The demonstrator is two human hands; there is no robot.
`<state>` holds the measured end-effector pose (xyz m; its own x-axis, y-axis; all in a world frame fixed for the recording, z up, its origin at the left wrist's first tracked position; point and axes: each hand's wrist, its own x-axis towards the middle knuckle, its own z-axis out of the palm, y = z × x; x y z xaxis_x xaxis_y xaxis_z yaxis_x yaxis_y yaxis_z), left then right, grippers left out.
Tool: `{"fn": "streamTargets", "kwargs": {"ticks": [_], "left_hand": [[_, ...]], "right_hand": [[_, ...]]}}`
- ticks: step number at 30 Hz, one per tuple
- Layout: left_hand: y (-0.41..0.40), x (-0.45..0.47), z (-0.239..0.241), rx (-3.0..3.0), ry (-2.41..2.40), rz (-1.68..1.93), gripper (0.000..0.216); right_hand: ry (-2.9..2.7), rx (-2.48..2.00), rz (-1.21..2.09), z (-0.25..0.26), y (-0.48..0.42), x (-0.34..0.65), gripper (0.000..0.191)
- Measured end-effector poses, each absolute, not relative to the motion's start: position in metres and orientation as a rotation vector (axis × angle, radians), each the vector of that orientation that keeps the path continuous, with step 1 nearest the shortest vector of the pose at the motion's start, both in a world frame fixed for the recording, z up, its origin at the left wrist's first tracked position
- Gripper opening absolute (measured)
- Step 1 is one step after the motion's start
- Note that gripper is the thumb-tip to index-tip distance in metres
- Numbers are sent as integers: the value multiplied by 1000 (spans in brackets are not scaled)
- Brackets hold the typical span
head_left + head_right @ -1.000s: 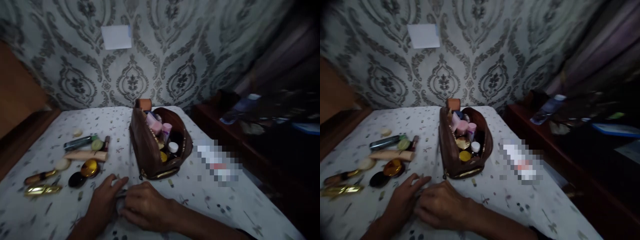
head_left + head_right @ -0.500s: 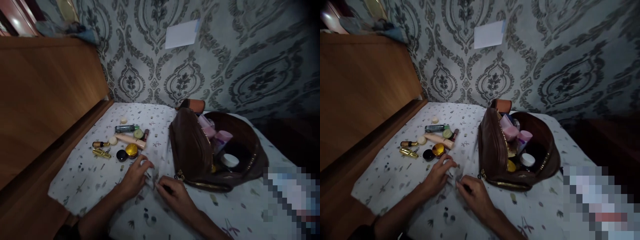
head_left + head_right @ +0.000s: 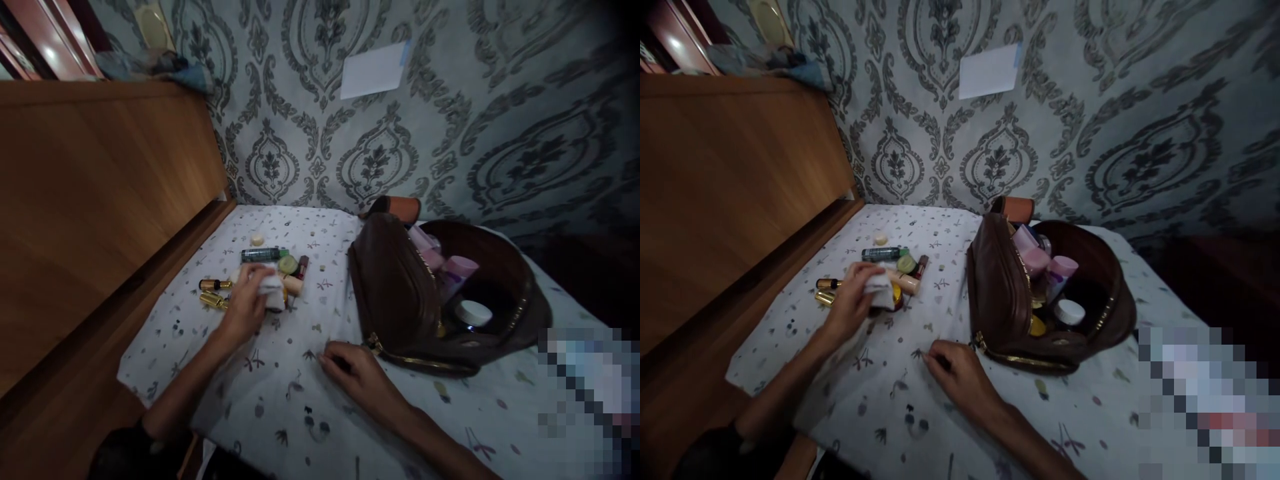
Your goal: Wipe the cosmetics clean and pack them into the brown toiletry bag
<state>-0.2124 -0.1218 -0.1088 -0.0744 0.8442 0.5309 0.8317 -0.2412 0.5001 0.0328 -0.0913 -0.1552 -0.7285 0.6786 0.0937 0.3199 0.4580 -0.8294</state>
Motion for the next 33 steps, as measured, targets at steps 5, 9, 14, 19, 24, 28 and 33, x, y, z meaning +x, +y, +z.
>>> {"fn": "streamTargets", "kwargs": {"ticks": [5, 9, 14, 19, 24, 28, 33], "left_hand": [[-70, -265, -96, 2199, 2259, 885, 49], [-26, -291, -105, 2216, 2094, 170, 49], [10, -311, -115, 2203, 1997, -7, 61], [23, -317, -118, 2217, 1958, -37, 58], [7, -313, -96, 2267, 1978, 108, 55], [-45, -293, -66, 2370, 1835, 318, 47], [-141, -239, -63, 2472, 1584, 349, 46]], "right_hand": [[-2149, -849, 1361, -149, -94, 17, 37], [-2084, -862, 1393, -158, -95, 11, 38], [-2052, -877, 1370, -168, -95, 13, 36], [-2015, -839, 1381, -169, -94, 13, 39], [-1879, -803, 1468, -175, -93, 14, 42], [-1744, -783, 1399, -175, -93, 16, 35], [-1792, -743, 1234, -163, -102, 17, 48]]}}
